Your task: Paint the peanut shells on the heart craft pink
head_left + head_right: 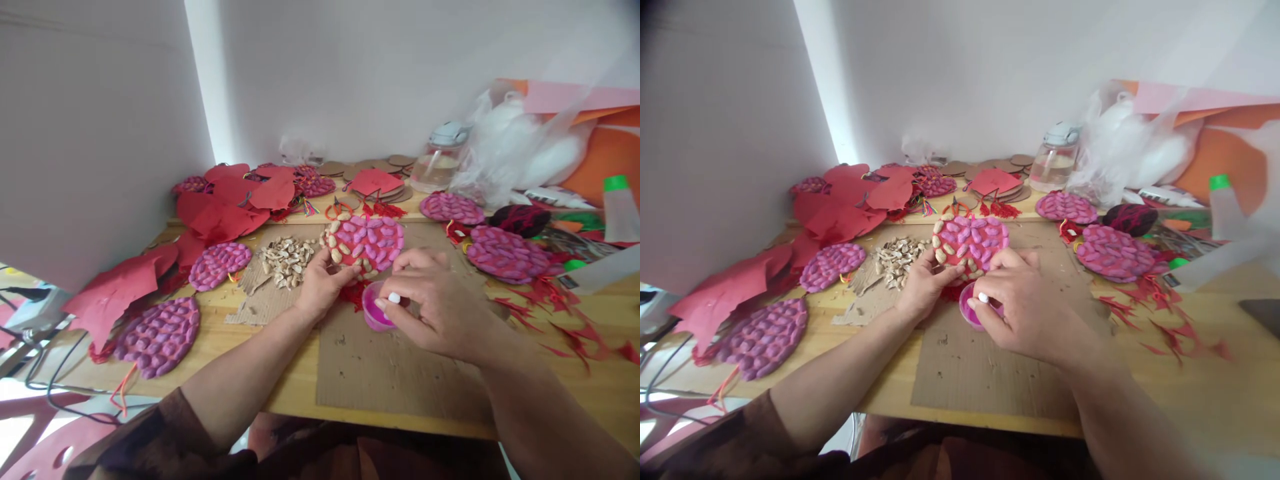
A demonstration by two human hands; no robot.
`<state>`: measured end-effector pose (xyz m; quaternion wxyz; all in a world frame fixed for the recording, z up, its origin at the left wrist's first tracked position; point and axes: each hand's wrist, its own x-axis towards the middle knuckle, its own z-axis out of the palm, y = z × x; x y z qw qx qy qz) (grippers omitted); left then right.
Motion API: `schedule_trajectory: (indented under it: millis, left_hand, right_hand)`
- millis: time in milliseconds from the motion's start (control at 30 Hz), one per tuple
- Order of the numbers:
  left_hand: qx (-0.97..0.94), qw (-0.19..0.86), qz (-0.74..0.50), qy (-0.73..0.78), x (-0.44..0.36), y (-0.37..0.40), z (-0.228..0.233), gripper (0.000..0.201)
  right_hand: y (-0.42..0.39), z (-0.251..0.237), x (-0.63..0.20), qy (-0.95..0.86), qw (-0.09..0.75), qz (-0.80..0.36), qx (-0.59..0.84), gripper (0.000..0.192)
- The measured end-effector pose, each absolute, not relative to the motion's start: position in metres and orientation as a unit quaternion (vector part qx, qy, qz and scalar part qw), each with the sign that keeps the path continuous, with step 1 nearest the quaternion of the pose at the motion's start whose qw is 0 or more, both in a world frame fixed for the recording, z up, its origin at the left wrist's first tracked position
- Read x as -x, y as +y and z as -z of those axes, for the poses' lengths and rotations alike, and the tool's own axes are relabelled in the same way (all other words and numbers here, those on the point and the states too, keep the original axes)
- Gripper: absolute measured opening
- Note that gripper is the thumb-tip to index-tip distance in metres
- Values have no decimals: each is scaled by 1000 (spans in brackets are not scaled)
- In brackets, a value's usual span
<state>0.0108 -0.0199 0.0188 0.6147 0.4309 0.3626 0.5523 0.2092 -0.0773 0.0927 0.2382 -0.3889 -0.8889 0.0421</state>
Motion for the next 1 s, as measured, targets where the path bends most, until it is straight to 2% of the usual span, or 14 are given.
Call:
schedule_trajectory:
  millis: [367, 567, 733, 800, 1000]
  left_hand:
    - [-432, 615, -548, 367, -11, -21, -19, 56]
    - [-427, 623, -549, 358, -11, -23, -20, 57]
    - [-426, 616, -559, 356, -12, -22, -20, 58]
    - [-426, 615, -556, 362, -12, -22, -20, 57]
    - [-413, 633, -563, 334, -14, -24, -20, 56]
  right_hand:
    - [-75, -87, -205, -886, 244, -69, 387, 22]
    - [-72, -89, -213, -865, 331, -64, 371, 14]
    - [-68, -88, -223, -747, 519, -99, 404, 11]
    - [-67, -85, -223, -705, 560, -99, 422, 13]
    - [-60, -72, -218, -725, 526, -19, 443, 14]
